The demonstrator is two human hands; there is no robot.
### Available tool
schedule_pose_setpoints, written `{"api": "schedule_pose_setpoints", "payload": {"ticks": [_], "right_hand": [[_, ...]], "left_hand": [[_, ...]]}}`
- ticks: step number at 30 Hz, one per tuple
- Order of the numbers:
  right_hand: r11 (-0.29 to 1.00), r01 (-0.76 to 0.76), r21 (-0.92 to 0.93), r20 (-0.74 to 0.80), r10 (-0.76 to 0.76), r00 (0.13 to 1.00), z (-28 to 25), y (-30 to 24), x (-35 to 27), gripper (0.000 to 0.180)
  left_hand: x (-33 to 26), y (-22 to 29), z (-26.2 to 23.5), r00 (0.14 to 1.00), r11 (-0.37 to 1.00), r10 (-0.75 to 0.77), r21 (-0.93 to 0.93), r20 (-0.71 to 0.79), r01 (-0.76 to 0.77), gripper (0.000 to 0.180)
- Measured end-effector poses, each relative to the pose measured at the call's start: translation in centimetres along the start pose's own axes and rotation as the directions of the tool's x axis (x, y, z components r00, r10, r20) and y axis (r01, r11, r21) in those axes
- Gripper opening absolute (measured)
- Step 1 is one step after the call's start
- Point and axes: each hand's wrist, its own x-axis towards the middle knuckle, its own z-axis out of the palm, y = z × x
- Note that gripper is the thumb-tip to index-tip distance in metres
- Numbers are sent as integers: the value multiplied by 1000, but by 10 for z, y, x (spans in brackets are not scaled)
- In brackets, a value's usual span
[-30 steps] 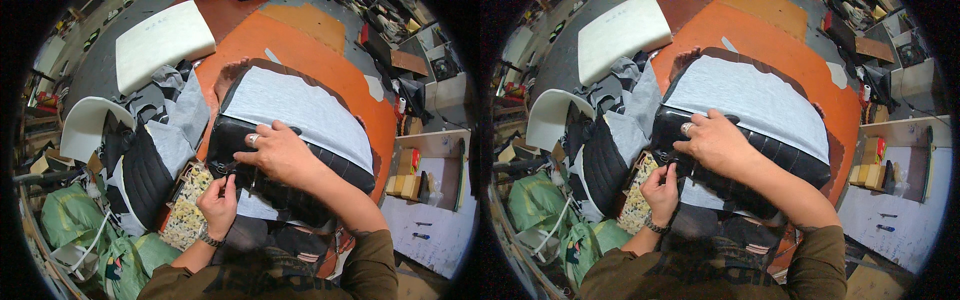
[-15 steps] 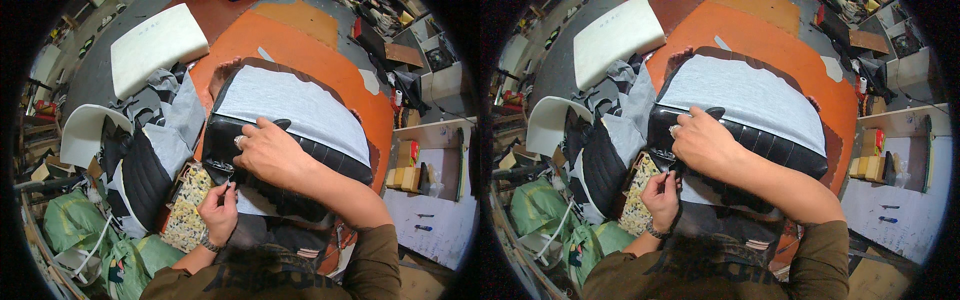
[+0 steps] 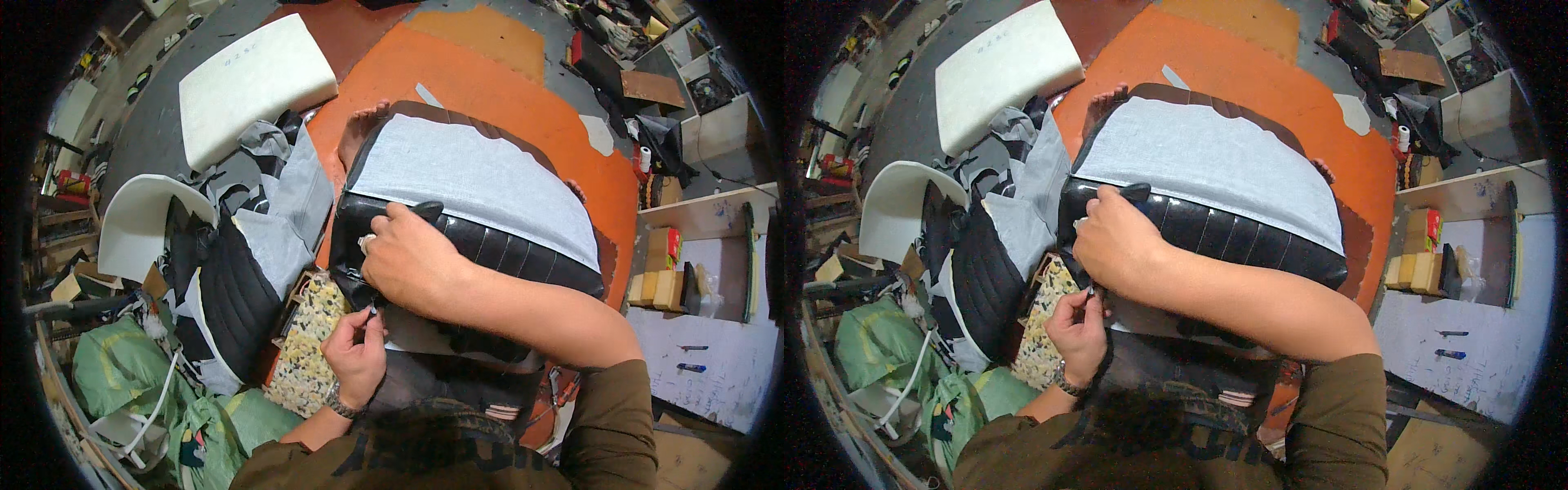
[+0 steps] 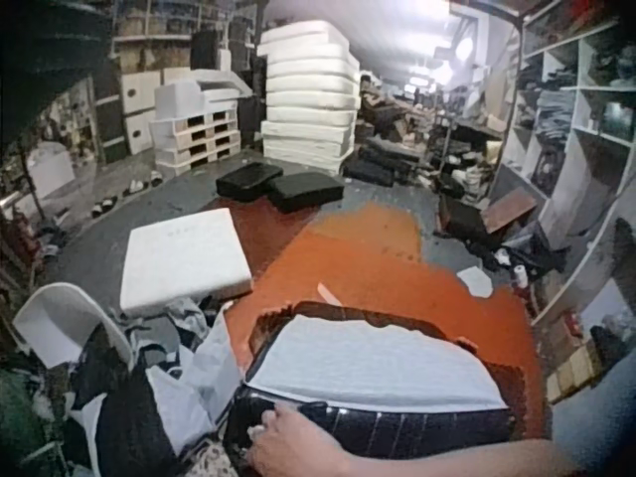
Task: The person stretches and staples black vinyl onto a cushioned seat back, then trims excess material with scissors and a utility knife. They repeatedly smooth the surface, staple edges, and cut away overhang to fit the upholstery.
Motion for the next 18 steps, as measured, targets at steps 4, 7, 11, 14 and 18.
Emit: {"api": "schedule_pose_setpoints", "payload": {"ticks": [4,7,11,14,18], "right_hand": [[992,-120,37,-220,125,967,-19,30,-20,18],[984,-144,108,-291,170,941,-26,39,-37,25],[984,-145,100,-210,163,964,-26,40,-48,30],[983,-143,115,-132,158,979,-17,39,-49,32],[994,-76,77,-61,81,995,8,22,-32,21]], "left_hand": [[-3,-2,2,999,994,-33,-100,2,33,8],[-2,-2,4,1000,993,-29,-114,7,30,9],[-2,-1,5,999,992,-34,-121,23,36,11],[-3,0,4,999,994,-25,-104,41,30,10],[0,-1,4,999,993,-14,-114,37,18,11]]}}
